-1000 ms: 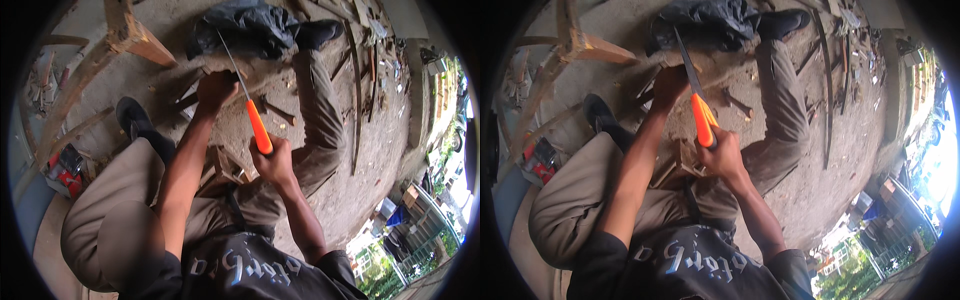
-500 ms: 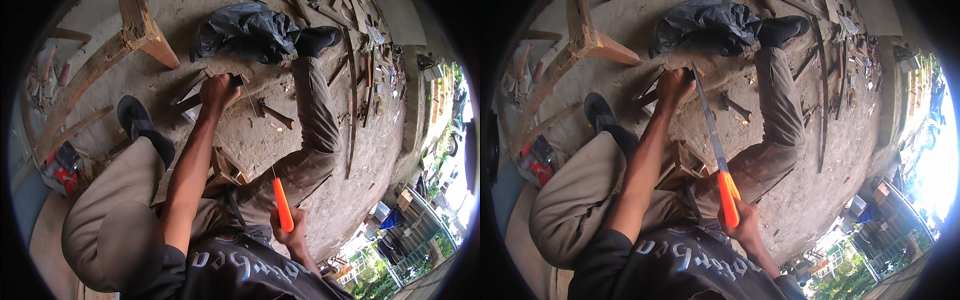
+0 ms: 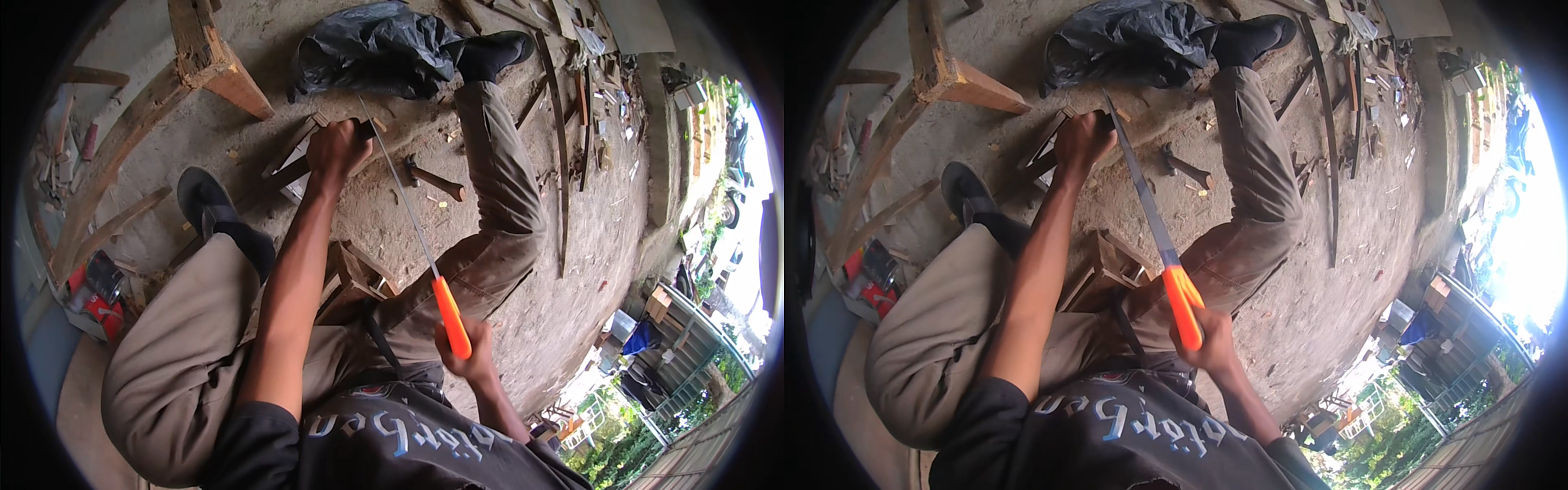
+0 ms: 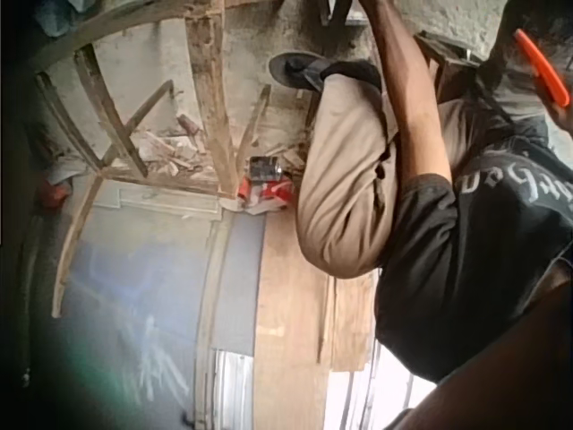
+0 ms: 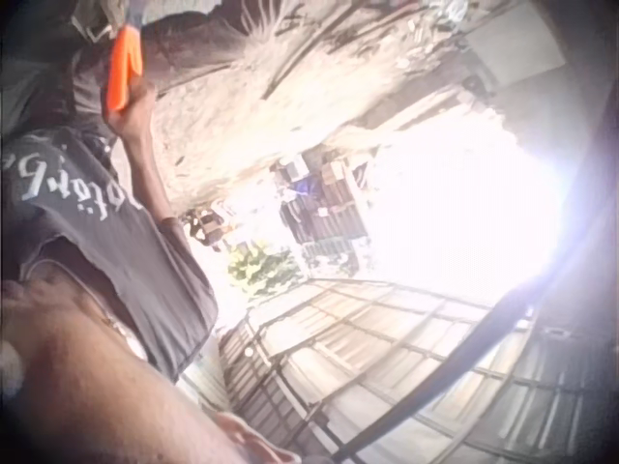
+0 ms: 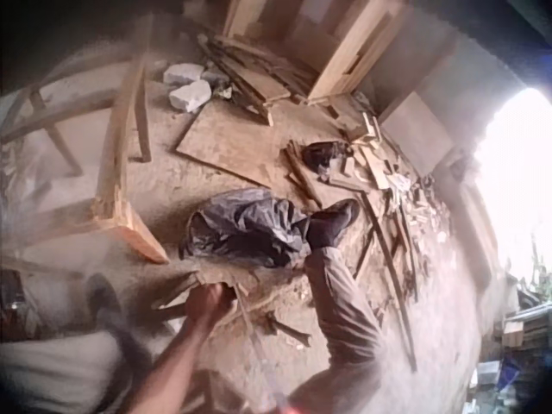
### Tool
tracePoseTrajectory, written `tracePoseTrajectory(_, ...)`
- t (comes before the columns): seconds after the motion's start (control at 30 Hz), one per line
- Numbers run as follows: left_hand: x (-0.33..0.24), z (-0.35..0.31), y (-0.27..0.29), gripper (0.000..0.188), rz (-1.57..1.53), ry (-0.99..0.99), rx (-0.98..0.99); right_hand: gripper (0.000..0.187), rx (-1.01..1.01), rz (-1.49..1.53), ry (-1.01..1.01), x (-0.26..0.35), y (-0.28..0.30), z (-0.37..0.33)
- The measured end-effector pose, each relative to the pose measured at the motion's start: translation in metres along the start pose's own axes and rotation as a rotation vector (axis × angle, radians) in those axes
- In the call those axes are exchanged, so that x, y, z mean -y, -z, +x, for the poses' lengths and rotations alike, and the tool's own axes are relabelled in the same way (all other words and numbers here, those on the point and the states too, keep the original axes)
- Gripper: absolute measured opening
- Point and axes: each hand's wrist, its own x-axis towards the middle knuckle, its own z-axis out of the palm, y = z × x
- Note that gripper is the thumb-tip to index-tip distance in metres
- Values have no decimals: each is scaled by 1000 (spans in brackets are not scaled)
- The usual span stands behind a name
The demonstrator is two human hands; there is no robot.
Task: The person sits on the floor and uses a hammer to repeatedly strike a small wooden frame, then switches to a hand saw to cut a piece of wood. The person continues hammering and sawing the wooden frame.
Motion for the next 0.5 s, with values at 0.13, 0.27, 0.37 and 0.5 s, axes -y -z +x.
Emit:
tracePoseTrajectory(0.13, 0, 0, -2, 27, 11, 63, -20, 16, -65, -29, 1, 39, 5, 20)
tracePoseTrajectory(0.27, 2, 5, 11, 29, 88, -78, 9, 23, -95, -26, 18, 40, -38, 179)
tracePoseTrajectory(0.37, 4, 8, 18, 29, 104, -138, -17, 21, -103, -19, 153, 16, -53, 222)
tracePoseTrajectory(0.5, 4, 7, 9, 27, 70, -163, -123, 17, -98, 37, 100, -15, -32, 119)
